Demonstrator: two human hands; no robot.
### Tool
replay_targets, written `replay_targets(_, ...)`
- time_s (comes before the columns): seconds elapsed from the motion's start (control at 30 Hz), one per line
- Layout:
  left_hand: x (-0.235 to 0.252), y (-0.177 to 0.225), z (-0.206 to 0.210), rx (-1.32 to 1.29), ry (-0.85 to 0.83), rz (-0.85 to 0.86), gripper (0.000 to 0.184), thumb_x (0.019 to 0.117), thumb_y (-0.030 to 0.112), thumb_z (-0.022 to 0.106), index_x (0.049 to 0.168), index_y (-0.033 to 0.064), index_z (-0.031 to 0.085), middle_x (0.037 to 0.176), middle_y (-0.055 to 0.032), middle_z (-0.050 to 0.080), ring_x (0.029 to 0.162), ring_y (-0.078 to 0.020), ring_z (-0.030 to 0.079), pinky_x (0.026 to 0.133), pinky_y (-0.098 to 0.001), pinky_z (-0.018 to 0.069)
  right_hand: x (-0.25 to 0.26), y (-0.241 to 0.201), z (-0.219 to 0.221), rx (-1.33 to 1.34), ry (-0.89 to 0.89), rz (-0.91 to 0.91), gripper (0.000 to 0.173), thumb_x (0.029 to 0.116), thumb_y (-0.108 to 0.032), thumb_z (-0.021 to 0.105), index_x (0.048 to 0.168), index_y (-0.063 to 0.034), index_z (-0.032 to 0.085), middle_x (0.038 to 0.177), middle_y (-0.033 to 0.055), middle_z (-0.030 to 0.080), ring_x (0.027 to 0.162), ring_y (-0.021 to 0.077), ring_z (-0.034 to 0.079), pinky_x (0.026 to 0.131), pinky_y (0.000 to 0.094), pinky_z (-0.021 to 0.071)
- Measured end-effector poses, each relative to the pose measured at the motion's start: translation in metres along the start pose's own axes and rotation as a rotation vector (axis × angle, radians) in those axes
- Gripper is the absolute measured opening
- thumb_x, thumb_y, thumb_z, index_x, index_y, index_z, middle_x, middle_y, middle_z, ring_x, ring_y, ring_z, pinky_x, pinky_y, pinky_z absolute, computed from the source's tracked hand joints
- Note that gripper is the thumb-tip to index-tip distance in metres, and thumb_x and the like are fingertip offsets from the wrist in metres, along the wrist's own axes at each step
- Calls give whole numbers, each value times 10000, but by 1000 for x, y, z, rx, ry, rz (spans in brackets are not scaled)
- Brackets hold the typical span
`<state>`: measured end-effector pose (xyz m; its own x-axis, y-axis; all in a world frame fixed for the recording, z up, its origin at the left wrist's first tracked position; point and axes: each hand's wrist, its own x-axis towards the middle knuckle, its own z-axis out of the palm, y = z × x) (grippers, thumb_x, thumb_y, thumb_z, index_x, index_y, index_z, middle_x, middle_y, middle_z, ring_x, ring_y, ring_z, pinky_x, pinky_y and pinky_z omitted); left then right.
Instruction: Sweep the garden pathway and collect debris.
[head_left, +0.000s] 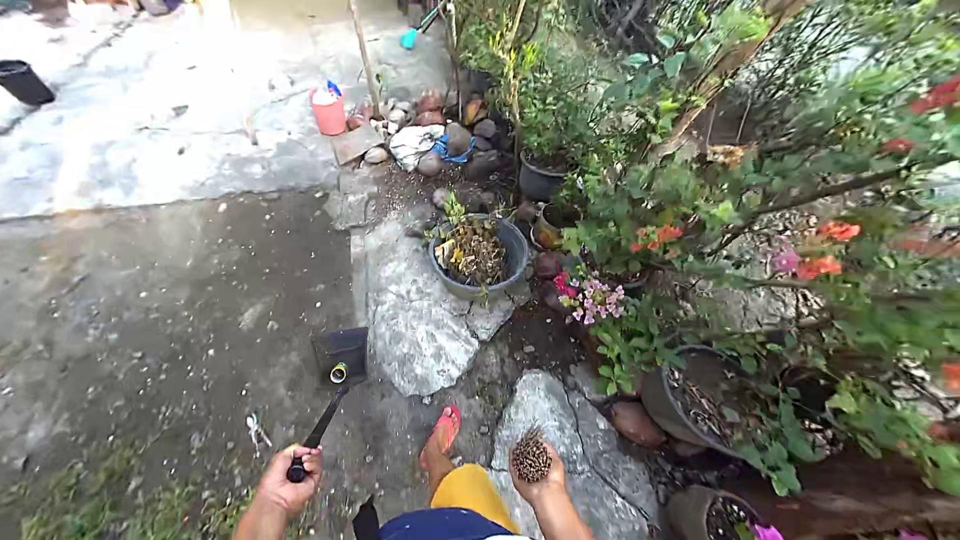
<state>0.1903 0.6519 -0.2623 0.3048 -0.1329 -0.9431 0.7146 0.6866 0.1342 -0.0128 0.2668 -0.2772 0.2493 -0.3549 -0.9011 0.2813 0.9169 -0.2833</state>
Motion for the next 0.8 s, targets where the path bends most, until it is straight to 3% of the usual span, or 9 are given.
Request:
replay_targets(0.13,18,43,90,-46,-28,-4,133,947,112,404,996,54,514,679,-31,522,421,-48,466,359,-143,400,15,-3,98,-170,-75,69,320,1015,-416,412,913,-137,530,689,42,594,575,165,604,506,360,528)
replay_targets(0.27,29,74,147,-65,-37,6,136,939,118,413,991,48,519,691,-46,527,429,-60,458,367,-156,398,31,-3,184,-325,-217,214,392,1027,-420,366,882,-114,563,687,65,644,565,170,645,486,325,550)
replay_targets(0.43,58,128,206,-35,-28,43,71,942,93,429,953,72,496,673,-30,498,438,-60,450,378,-158,397,70,5,296,-165,-503,562,461,1009,-455,412,905,-60,625,794,116,701,687,210,727,610,313,632)
replay_targets(0.63,123,232,309,-14,-50,99,87,938,55,423,874,87,474,607,-11,451,433,-58,438,388,-151,388,114,35,455,-153,-732,816,440,978,-414,523,1001,12,633,833,120,696,717,203,730,657,279,631)
replay_targets(0.8,173,336,404,-16,-60,103,103,925,36,425,845,94,457,600,-13,444,436,-66,435,397,-156,392,141,65,581,-252,-666,843,478,950,-456,507,1063,-3,609,785,100,668,640,194,702,596,286,620)
